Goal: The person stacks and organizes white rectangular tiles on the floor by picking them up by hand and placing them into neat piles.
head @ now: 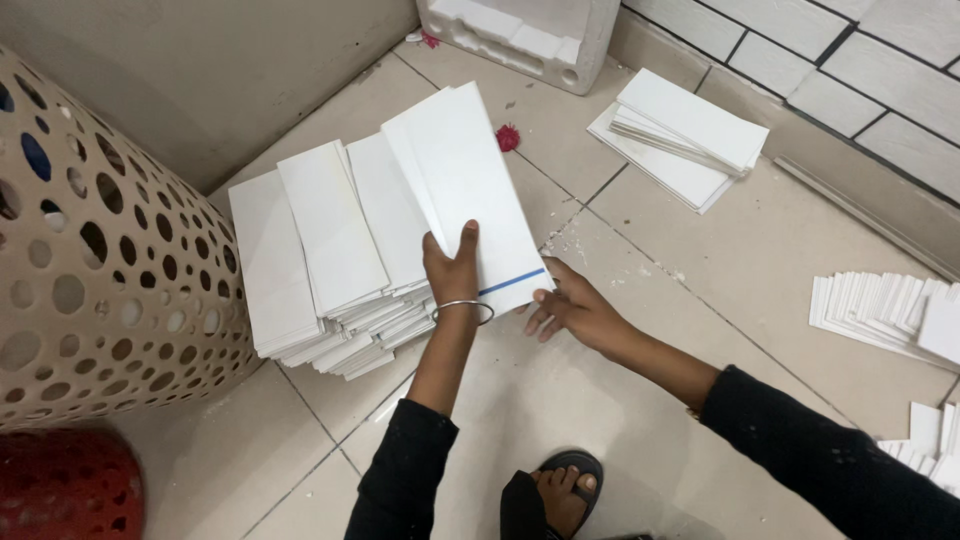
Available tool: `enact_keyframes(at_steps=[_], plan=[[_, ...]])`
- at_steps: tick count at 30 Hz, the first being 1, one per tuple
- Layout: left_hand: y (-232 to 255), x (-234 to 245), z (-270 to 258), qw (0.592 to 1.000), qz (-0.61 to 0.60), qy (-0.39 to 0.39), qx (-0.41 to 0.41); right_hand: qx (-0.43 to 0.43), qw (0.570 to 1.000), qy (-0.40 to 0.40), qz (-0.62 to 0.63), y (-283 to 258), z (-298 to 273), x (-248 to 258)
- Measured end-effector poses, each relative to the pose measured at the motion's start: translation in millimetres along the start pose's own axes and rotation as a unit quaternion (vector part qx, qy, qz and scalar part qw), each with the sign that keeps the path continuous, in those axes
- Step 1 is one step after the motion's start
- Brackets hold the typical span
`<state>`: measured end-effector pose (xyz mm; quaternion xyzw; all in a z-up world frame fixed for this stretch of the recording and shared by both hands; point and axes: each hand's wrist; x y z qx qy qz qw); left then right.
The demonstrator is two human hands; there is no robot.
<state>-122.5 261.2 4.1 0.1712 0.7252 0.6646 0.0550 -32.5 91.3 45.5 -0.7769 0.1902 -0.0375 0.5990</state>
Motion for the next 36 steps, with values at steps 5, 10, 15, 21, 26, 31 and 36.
enact_keyframes(at_steps=[5,10,15,21,26,31,36], plan=[[-19.4,31.8,45.7,0.994,0.103,0.007,-0.036,-0.039,0.995,-0.001,0.091,2.6,59.7,-26.3],[-0.7,50.0,43.5,0.893,0.449,-0.031,-0.014,-0.051,0.995,-0.013,0.086,7.7,99.7,-48.9],[6.5,49.2,47.4,0.839,0.540,-0.059,-0.027,-0.072,0.997,-0.013,-0.004,31.3,137.3,-61.7],[-3.0,69.7,66.8,0.818,0.572,-0.059,0.018,-0.065,0.995,-0.015,-0.074,55.3,165.0,-55.0],[-10.4,77.0,75.5,0.816,0.572,-0.063,0.053,-0.008,0.911,0.000,-0.413,49.6,163.7,-66.9],[-7.9,104.0,82.3,0.797,0.593,-0.042,0.101,0.033,0.913,-0.017,-0.407,43.0,150.7,-54.3],[-28.0,123.2,95.3,0.793,0.606,-0.017,0.067,0.017,0.920,-0.027,-0.390,26.6,127.9,-38.8]])
Point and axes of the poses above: each hand's wrist, its own z-axis towards the middle knuckle, its own x-axis out of the back of the hand, y = z × x, and after that the axes turned 10 degrees about z, right-handed
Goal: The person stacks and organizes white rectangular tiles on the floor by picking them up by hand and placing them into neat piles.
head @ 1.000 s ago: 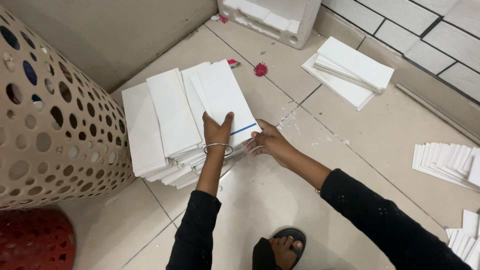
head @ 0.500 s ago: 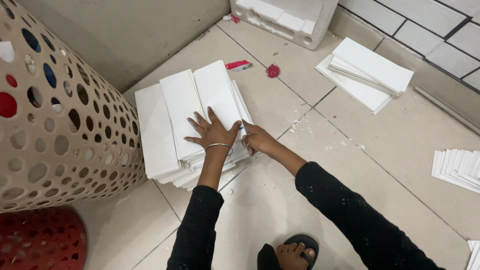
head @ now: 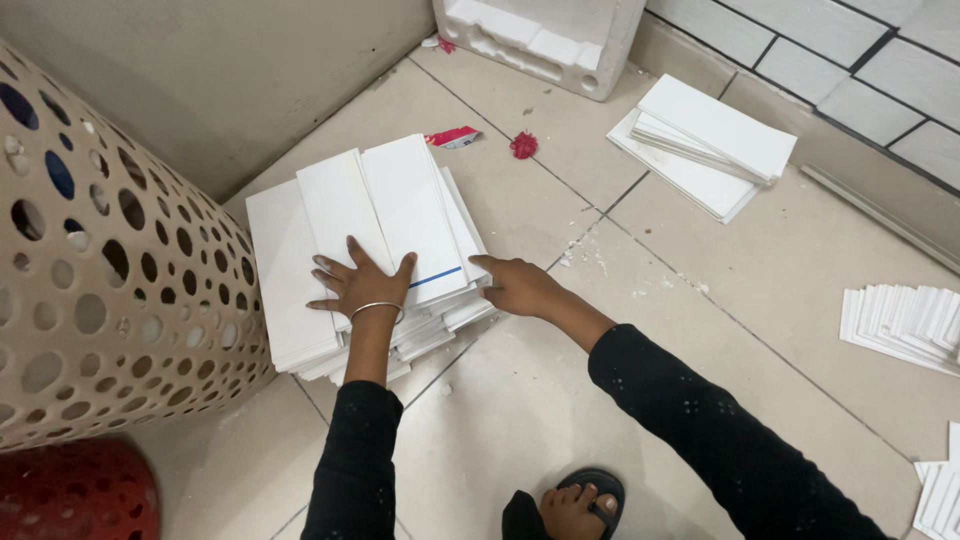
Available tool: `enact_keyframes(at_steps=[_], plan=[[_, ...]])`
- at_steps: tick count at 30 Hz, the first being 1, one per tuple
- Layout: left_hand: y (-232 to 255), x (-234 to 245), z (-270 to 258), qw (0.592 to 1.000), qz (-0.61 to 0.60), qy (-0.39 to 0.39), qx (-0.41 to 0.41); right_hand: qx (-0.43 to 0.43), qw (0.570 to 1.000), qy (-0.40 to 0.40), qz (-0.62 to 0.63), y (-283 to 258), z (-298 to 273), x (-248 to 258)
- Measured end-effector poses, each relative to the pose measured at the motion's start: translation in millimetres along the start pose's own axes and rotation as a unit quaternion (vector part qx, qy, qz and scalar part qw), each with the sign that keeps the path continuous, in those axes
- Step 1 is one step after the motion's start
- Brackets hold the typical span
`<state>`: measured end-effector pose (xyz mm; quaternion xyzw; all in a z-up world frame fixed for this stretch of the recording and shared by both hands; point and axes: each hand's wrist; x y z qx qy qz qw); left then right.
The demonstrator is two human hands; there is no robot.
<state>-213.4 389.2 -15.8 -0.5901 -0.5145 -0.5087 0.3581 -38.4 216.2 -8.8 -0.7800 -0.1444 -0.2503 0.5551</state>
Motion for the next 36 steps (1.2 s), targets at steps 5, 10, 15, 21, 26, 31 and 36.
enact_keyframes(at_steps=[5,10,15,21,26,31,36], plan=[[-2.1,-13.9,21.9,1.000,0.024,0.001,-0.021,-0.048,0.998,-0.037,-0.031,0.6,-27.2,25.5],[-5.3,-18.9,38.4,1.000,0.020,0.006,0.014,0.020,0.999,0.018,-0.024,46.9,-65.0,53.5],[-2.3,-16.2,37.3,0.999,0.017,-0.006,0.051,-0.023,0.998,0.028,-0.057,100.5,-107.5,83.7],[82.5,2.0,-26.3,0.986,0.068,0.115,-0.098,-0.089,0.992,0.042,-0.076,117.3,-142.1,118.6],[233.0,-31.2,-106.8,0.929,-0.001,0.068,-0.363,-0.103,0.989,0.066,-0.077,151.8,-180.6,132.8],[324.5,-115.8,-209.7,0.843,0.069,-0.119,-0.520,-0.152,0.971,0.042,-0.178,226.8,-244.8,121.8],[363.5,-182.6,-278.0,0.753,0.149,-0.293,-0.570,-0.245,0.936,-0.011,-0.250,316.2,-334.8,121.1]])
Point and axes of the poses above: each hand's wrist, its own z-axis towards the middle knuckle, its own x-axis out of the back of the hand, y = z × x, and after that the axes turned 10 degrees about z, right-handed
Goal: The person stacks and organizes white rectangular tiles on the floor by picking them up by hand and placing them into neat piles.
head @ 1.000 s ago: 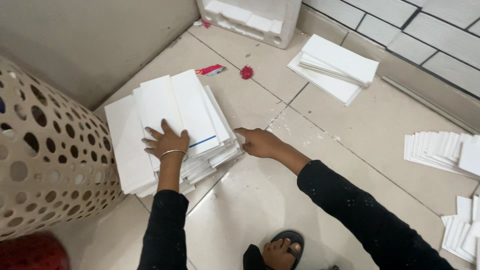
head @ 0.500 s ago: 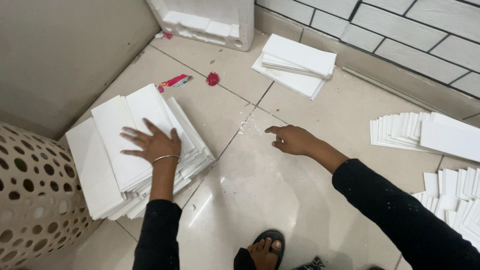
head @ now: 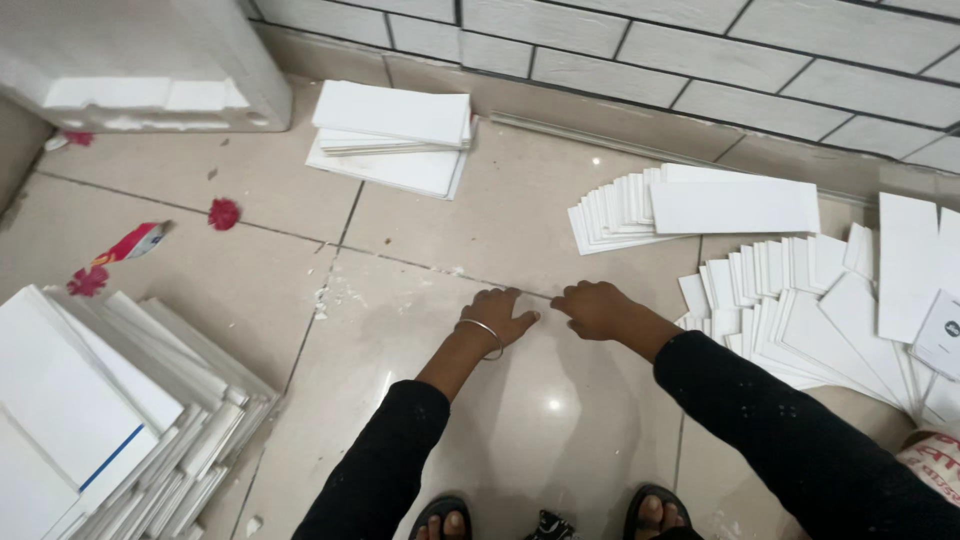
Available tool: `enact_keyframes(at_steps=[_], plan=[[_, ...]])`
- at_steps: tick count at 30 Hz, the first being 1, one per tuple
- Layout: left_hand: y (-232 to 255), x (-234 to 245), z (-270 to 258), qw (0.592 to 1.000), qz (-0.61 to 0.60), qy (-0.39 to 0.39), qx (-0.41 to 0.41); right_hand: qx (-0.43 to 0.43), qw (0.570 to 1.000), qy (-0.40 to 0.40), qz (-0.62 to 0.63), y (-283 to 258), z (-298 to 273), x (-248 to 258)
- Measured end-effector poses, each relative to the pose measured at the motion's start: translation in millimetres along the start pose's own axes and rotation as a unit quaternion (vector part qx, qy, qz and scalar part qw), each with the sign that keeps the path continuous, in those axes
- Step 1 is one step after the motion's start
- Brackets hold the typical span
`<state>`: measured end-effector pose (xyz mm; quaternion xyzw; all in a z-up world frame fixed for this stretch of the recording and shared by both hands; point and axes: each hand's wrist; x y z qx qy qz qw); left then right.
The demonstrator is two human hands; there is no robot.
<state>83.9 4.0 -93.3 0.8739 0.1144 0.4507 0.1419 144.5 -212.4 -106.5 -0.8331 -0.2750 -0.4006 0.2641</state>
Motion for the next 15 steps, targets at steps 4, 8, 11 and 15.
enact_keyframes(at_steps=[4,8,11,15], plan=[[29.4,-19.5,29.8,0.997,0.063,-0.044,-0.012,-0.055,0.998,0.021,-0.024,91.9,-38.5,-16.5],[44.8,-20.2,56.8,0.976,0.160,-0.124,-0.079,-0.150,0.979,0.111,0.083,165.7,-66.1,1.4],[70.3,-23.0,78.7,0.984,0.107,-0.119,-0.077,-0.217,0.958,0.163,0.094,208.4,-65.6,16.6],[100.7,-32.0,79.2,0.988,0.115,-0.097,-0.017,-0.278,0.941,0.148,0.121,228.0,-43.5,34.8]])
Point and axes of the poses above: each hand's wrist, its own z-axis towards the middle knuckle, its own x-axis out of the back of the hand, y = z × x, and after that the axes turned 10 degrees about z, right-handed
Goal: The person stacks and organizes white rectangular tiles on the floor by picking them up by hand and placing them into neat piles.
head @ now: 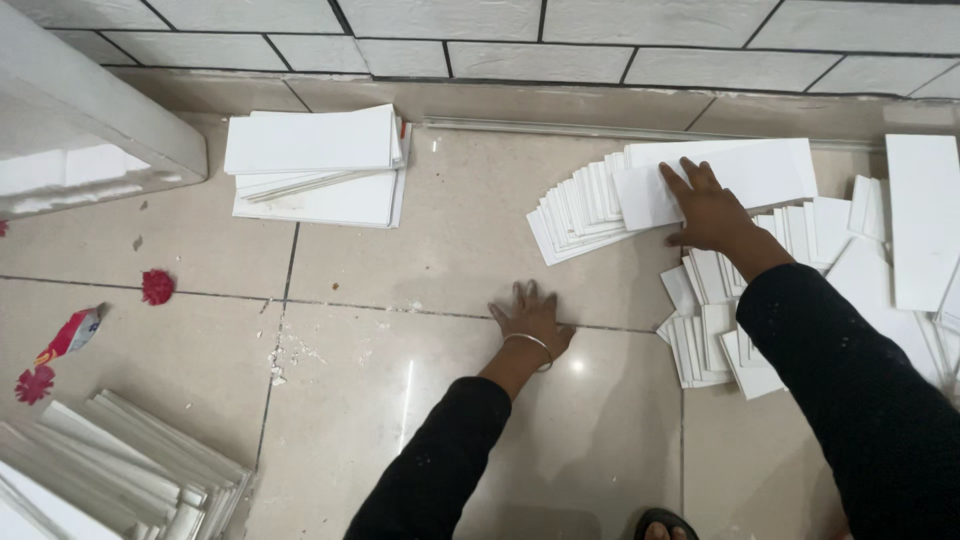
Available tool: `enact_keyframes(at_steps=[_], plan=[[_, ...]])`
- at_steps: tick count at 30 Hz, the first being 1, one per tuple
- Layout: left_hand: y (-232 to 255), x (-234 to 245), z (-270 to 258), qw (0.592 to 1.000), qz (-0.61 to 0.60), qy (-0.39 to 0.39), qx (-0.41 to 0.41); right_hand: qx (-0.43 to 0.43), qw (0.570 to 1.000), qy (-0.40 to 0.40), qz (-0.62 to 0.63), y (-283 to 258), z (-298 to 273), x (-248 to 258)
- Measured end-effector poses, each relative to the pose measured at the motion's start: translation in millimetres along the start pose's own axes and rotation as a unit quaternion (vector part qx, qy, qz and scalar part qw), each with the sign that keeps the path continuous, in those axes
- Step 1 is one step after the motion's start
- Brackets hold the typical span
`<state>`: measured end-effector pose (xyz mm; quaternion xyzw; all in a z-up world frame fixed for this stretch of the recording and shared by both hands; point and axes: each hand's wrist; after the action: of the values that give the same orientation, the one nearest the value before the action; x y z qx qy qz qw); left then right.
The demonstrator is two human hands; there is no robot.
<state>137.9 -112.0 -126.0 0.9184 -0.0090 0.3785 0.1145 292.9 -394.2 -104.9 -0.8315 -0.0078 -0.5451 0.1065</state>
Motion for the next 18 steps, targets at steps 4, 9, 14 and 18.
enact_keyframes(at_steps=[4,9,14,18], plan=[[10.0,2.2,-4.3,0.997,0.053,-0.042,0.027,-0.005,0.990,-0.071,-0.122,-12.5,23.0,11.7],[18.0,-1.2,0.1,0.997,0.042,-0.062,0.037,-0.002,0.986,-0.096,-0.137,-18.7,42.7,9.2],[14.5,-18.8,2.1,0.996,0.085,0.015,0.001,0.003,0.997,-0.059,-0.054,-16.3,45.3,-8.0],[24.0,-39.1,14.0,0.980,-0.086,0.165,-0.075,0.050,0.998,-0.027,-0.031,-36.6,24.0,-24.5]])
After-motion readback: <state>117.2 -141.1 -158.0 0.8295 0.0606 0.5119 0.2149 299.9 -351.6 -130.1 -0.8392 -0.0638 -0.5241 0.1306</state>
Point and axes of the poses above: each hand's wrist, its own z-axis towards the middle knuckle, its own x-axis out of the back of the hand, y = z × x, and after that the axes turned 10 degrees about z, right-handed
